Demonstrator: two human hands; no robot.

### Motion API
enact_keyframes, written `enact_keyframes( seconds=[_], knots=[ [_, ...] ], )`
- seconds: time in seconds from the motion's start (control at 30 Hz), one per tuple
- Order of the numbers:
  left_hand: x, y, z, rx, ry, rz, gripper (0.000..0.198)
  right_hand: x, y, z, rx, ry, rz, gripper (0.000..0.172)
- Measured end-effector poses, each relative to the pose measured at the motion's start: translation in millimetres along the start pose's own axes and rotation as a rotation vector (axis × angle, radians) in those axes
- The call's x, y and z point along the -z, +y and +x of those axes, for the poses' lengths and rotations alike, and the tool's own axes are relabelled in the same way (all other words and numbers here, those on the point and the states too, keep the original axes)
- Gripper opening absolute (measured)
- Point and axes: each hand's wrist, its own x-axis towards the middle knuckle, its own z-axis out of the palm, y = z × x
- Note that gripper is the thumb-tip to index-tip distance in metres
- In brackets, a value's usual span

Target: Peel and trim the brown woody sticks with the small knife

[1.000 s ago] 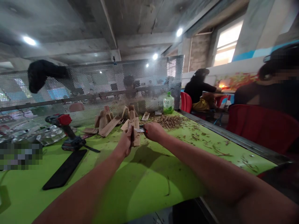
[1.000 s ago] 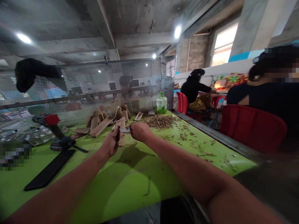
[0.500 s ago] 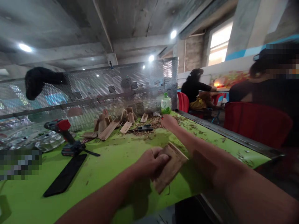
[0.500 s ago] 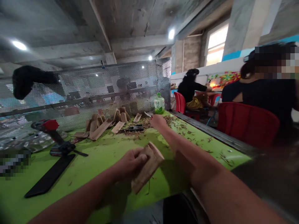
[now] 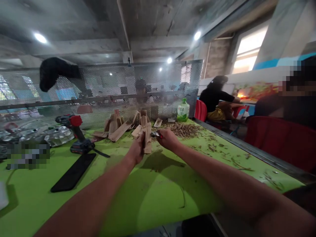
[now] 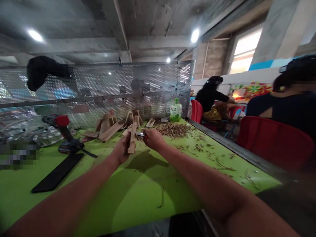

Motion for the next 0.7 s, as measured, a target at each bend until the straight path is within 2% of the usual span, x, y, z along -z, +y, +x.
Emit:
enact_keyframes(
  seconds=[0.23, 0.37, 0.43, 0.5, 0.57, 0.63, 0.67, 0.7],
  knots=[
    [-3.0, -0.7, -1.8, -0.055, -0.058, 0.055, 0.026, 12.3, -6.6, -2.6, 0.002, -0.060, -0.146, 0.024],
    [-9.2, 2.9, -4.5, 0.005, -0.061, 0.078, 0.026, 16.7, -3.0, 0.6, -0.024, -0.031, -0.128, 0.025],
    [-14.3, 0.5, -12.3, 0.023, -0.059, 0.138, 0.028, 17.9, 6.7, 5.1, -0.055, -0.017, -0.087, 0.026],
    [-21.3, -7.2, -26.7, 0.024, -0.148, 0.301, 0.028, 18.8, 24.8, 11.5, -0.170, -0.022, -0.063, 0.027],
    [-29.4, -18.3, -44.9, 0.041, -0.367, 0.504, 0.028, 19.7, 47.9, 17.5, -0.348, -0.047, -0.067, 0.027],
    [-35.5, -26.7, -59.8, 0.048, -0.577, 0.575, 0.032, 19.9, 67.9, 21.2, -0.494, -0.041, -0.059, 0.028],
    [-36.6, -28.0, -63.6, 0.047, -0.612, 0.556, 0.034, 19.6, 74.2, 22.1, -0.530, -0.007, -0.047, 0.029],
    [-35.7, -26.9, -64.3, 0.044, -0.584, 0.519, 0.037, 18.8, 77.0, 22.3, -0.541, 0.043, -0.026, 0.029]
  ],
)
